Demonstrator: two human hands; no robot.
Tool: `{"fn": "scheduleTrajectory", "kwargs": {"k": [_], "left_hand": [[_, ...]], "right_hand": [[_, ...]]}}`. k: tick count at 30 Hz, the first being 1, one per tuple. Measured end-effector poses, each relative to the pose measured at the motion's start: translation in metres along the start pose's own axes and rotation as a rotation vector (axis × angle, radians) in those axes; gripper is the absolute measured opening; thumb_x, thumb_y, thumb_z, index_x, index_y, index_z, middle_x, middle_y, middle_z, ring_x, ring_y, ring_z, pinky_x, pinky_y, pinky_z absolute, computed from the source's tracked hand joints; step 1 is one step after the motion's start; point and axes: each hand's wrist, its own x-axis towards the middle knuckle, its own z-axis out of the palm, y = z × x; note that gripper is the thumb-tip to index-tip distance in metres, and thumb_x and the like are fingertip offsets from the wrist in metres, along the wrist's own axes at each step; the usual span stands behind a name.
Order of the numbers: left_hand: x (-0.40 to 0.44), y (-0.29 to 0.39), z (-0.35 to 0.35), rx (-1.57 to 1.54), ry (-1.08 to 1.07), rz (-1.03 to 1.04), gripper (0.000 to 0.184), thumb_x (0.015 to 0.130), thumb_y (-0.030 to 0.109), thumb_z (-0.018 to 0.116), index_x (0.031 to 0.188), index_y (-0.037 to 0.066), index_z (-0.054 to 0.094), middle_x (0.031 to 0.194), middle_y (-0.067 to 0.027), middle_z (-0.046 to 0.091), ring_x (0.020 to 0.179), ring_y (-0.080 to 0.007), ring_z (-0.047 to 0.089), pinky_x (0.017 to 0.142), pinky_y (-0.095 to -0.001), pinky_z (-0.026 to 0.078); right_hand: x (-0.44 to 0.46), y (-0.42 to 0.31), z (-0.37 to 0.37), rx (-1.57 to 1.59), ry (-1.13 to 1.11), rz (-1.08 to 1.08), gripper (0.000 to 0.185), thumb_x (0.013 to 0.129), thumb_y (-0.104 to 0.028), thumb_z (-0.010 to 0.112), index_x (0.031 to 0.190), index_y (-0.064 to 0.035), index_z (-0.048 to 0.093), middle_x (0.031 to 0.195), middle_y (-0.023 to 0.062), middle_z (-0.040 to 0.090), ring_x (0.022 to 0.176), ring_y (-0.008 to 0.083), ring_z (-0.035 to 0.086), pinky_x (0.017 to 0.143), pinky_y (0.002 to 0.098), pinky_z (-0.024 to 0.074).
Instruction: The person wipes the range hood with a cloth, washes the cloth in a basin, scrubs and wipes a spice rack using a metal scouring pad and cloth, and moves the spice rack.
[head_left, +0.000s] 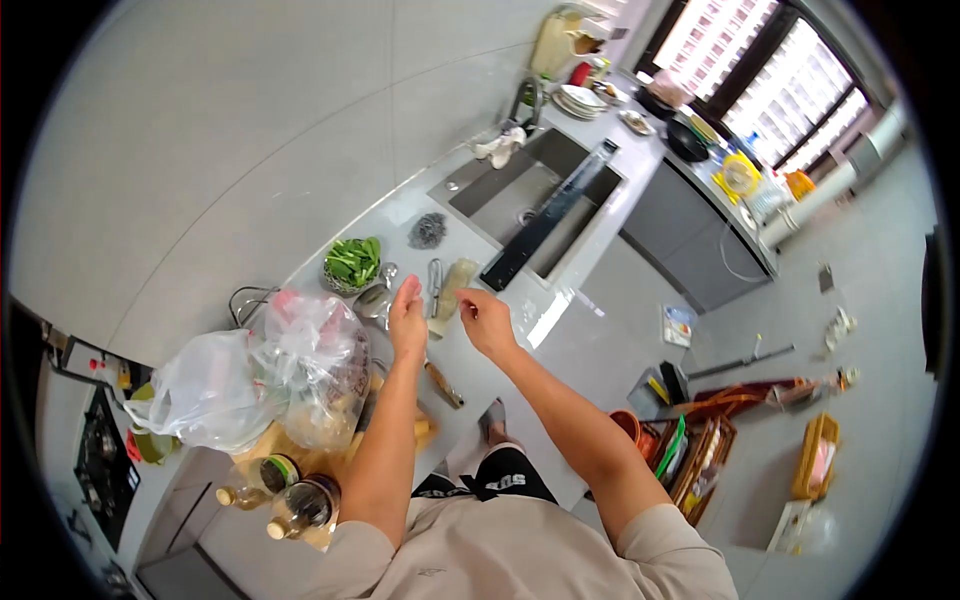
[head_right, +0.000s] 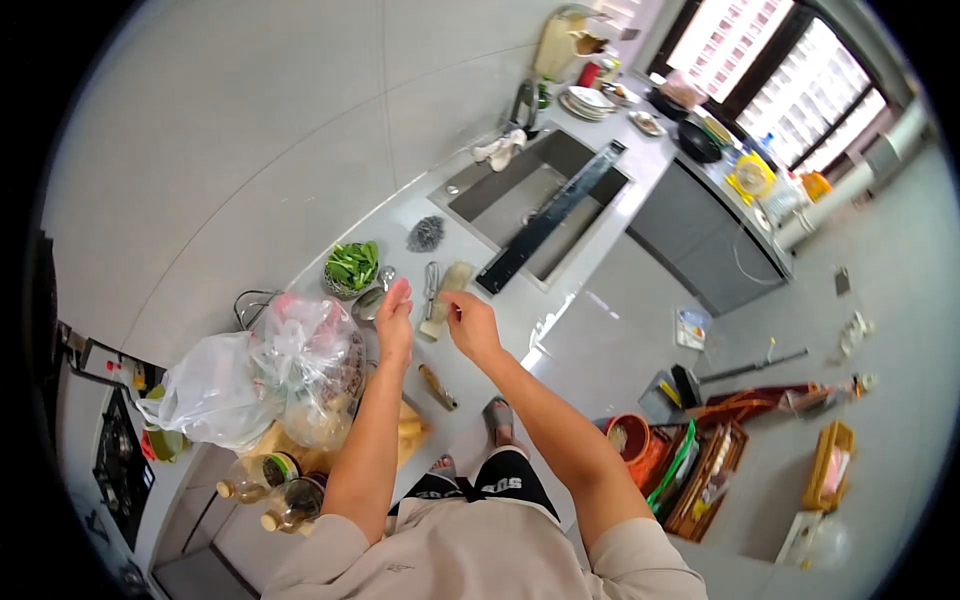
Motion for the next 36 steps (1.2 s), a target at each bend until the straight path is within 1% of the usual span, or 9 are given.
{"fn": "scheduleTrajectory", "kwargs": {"k": [7,8,11,13,18,25,27,32,36], "left_hand": [[0.086,-0.032,0.028,0.187,0.162,0.043,0.045,0.109,0.001,0.045,0.154,0.001,0.051,0.153,-0.0164,0.057,0.144,-0.0247,0.053,0.120,-0.0347,0.038],[0.095,-0.038,0.030,0.158,0.146,0.040,0.049,0.107,0.000,0.048,0.156,-0.002,0.047,0.159,-0.0136,0.052,0.148,-0.0252,0.048,0.123,-0.0354,0.035],[0.111,-0.051,0.039,0.216,0.192,0.029,0.048,0.107,-0.001,0.047,0.156,-0.001,0.047,0.159,-0.0145,0.051,0.149,-0.0248,0.047,0.123,-0.0351,0.035],[0.117,-0.050,0.047,0.253,0.257,-0.010,0.047,0.107,-0.001,0.047,0.155,0.000,0.049,0.157,-0.0148,0.054,0.146,-0.0241,0.050,0.122,-0.0344,0.036],[0.113,-0.046,0.051,0.301,0.342,-0.033,0.048,0.104,-0.005,0.046,0.152,0.003,0.053,0.152,-0.0178,0.059,0.141,-0.0242,0.056,0.117,-0.0321,0.041],[0.022,-0.006,0.035,0.241,0.370,0.053,0.045,0.107,0.000,0.048,0.152,0.003,0.053,0.152,-0.0153,0.060,0.142,-0.0222,0.055,0.117,-0.0314,0.040],[-0.026,0.011,0.024,0.179,0.400,0.090,0.043,0.109,0.004,0.049,0.151,0.002,0.054,0.148,-0.0135,0.063,0.140,-0.0211,0.056,0.116,-0.0316,0.040],[-0.195,0.050,-0.024,0.096,0.453,0.190,0.042,0.111,0.017,0.057,0.149,0.000,0.057,0.137,-0.0095,0.067,0.125,-0.0158,0.061,0.109,-0.0302,0.045],[-0.352,0.085,-0.086,-0.041,0.677,0.314,0.039,0.109,0.015,0.062,0.144,-0.003,0.060,0.125,-0.0066,0.070,0.112,-0.0112,0.063,0.100,-0.0272,0.050]], "right_hand": [[0.151,0.111,0.089,-0.081,-0.101,-0.160,0.035,0.090,-0.001,0.064,0.121,-0.0092,0.075,0.122,0.0192,0.072,0.101,0.0363,0.072,0.091,0.0441,0.0579],[0.165,0.124,0.099,-0.153,-0.176,-0.120,0.042,0.091,-0.005,0.066,0.131,-0.0133,0.071,0.136,0.0203,0.065,0.113,0.0387,0.067,0.098,0.0482,0.0553],[0.199,0.122,0.114,-0.354,-0.233,0.008,0.048,0.091,-0.009,0.068,0.138,-0.0167,0.066,0.147,0.0211,0.058,0.120,0.0408,0.062,0.101,0.0488,0.0542],[0.212,0.138,0.130,-0.365,-0.272,0.021,0.051,0.091,-0.012,0.069,0.141,-0.0195,0.063,0.146,0.0204,0.056,0.123,0.0419,0.060,0.100,0.0504,0.0541],[0.212,0.161,0.139,-0.230,-0.259,-0.005,0.035,0.091,-0.008,0.067,0.126,-0.0140,0.068,0.118,0.0169,0.066,0.109,0.0393,0.064,0.093,0.0497,0.0546],[0.132,0.071,0.056,0.177,-0.190,-0.150,0.029,0.090,-0.003,0.073,0.118,-0.0088,0.069,0.106,0.0152,0.066,0.083,0.0313,0.067,0.076,0.0389,0.0553],[0.091,0.025,0.026,0.191,-0.273,-0.135,0.027,0.091,-0.006,0.073,0.117,-0.0061,0.068,0.107,0.0147,0.066,0.086,0.0304,0.067,0.076,0.0390,0.0551],[-0.068,-0.075,0.002,0.403,-0.309,-0.230,0.032,0.085,-0.004,0.081,0.115,-0.0065,0.070,0.107,0.0090,0.067,0.080,0.0184,0.064,0.073,0.0315,0.0547],[-0.208,-0.177,0.015,0.500,-0.430,-0.372,0.033,0.085,-0.003,0.082,0.116,-0.0061,0.070,0.109,0.0095,0.068,0.082,0.0187,0.065,0.072,0.0310,0.0553]]}}
